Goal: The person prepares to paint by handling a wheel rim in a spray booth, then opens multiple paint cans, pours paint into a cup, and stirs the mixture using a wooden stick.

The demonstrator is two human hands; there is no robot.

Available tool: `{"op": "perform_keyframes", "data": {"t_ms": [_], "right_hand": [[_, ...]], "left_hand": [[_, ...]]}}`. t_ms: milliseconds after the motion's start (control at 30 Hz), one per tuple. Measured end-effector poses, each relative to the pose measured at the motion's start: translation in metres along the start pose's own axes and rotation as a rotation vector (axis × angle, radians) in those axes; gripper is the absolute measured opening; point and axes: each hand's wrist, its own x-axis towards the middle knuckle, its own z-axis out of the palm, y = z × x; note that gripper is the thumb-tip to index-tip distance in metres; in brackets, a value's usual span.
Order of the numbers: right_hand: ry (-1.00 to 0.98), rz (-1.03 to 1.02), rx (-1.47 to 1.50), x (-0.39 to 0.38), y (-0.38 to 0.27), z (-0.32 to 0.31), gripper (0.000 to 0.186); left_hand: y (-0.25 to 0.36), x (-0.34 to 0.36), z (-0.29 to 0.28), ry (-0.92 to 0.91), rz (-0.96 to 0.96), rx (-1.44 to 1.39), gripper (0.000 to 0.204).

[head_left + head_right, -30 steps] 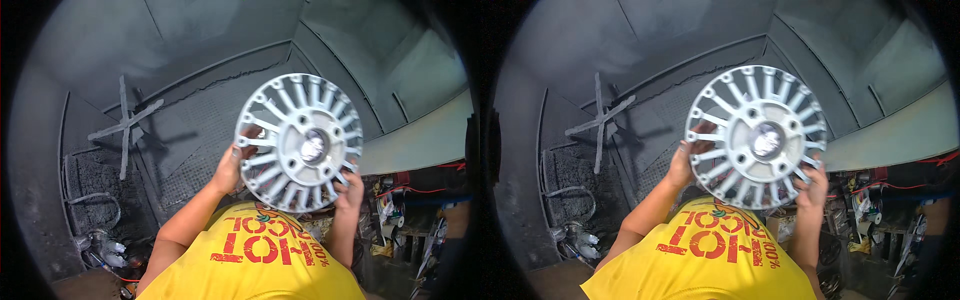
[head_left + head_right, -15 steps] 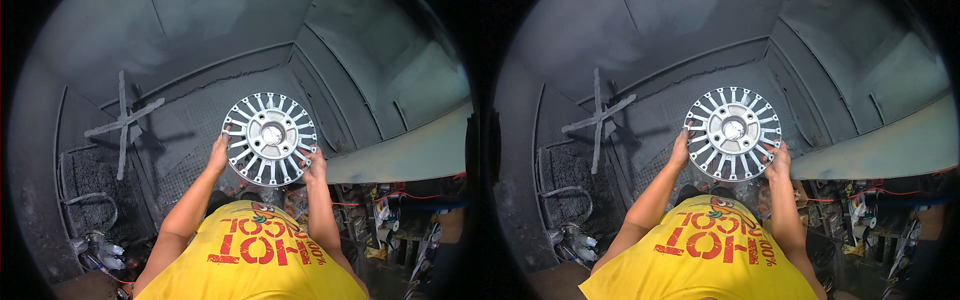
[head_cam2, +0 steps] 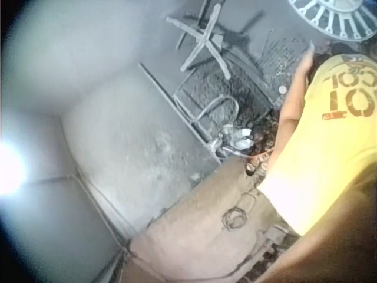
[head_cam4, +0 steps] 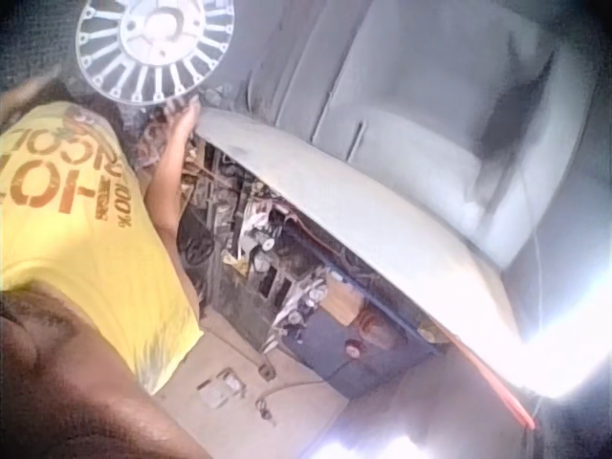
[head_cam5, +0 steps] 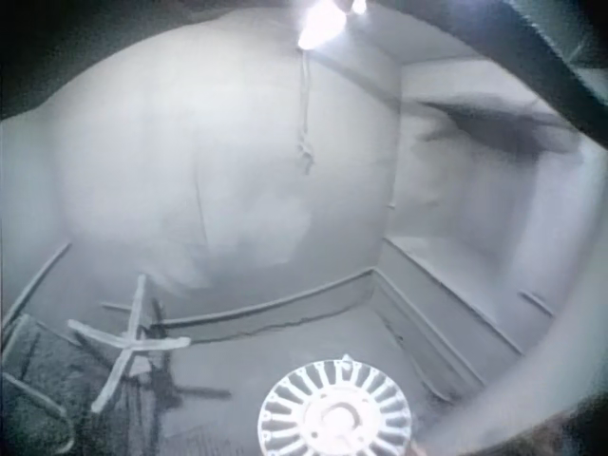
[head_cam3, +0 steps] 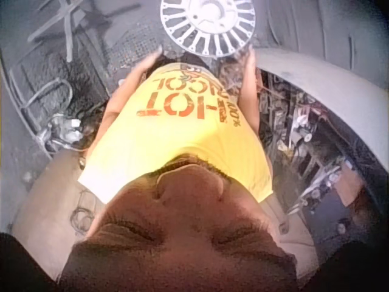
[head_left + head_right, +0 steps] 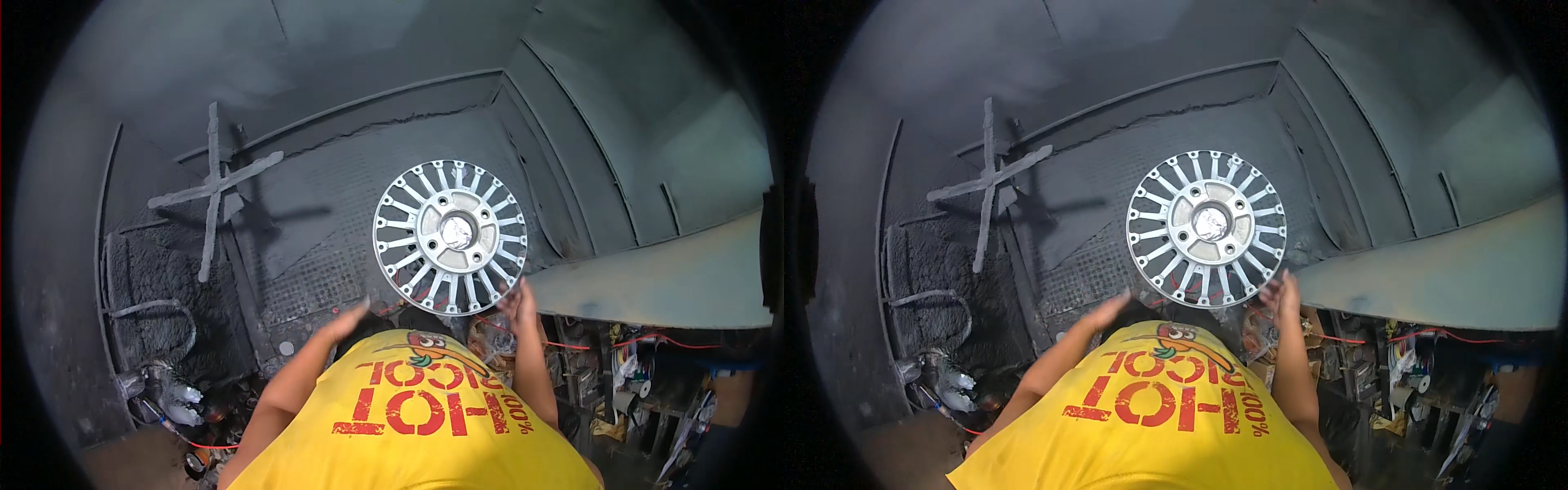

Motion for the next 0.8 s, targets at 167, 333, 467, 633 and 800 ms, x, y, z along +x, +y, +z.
{"op": "perform_keyframes", "data": {"t_ms": [167,333,467,633,800], "right_hand": [[-0.043,0.13,-0.455,-0.009,0.084,-0.022,0.044],[-0.653,-0.175,-0.994,0.006,0.115,0.008,0.045],[-1.261,0.044,-1.125,-0.045,0.091,0.075,0.06],[-1.763,0.771,-1.0,-0.087,0.167,0.054,0.069],[-1.991,0.374,-1.846,-0.091,0.198,0.039,0.074]], "left_hand": [[-0.076,-0.049,0.045,-0.124,-0.587,-0.508,0.083],[-0.15,-0.001,0.102,0.105,-0.374,-0.094,0.082],[-0.209,-0.057,0.192,0.153,0.329,0.501,0.068],[-0.157,-0.215,0.322,0.351,0.12,0.186,0.064],[-0.075,-0.316,0.339,0.661,0.381,-0.163,0.06]]}}
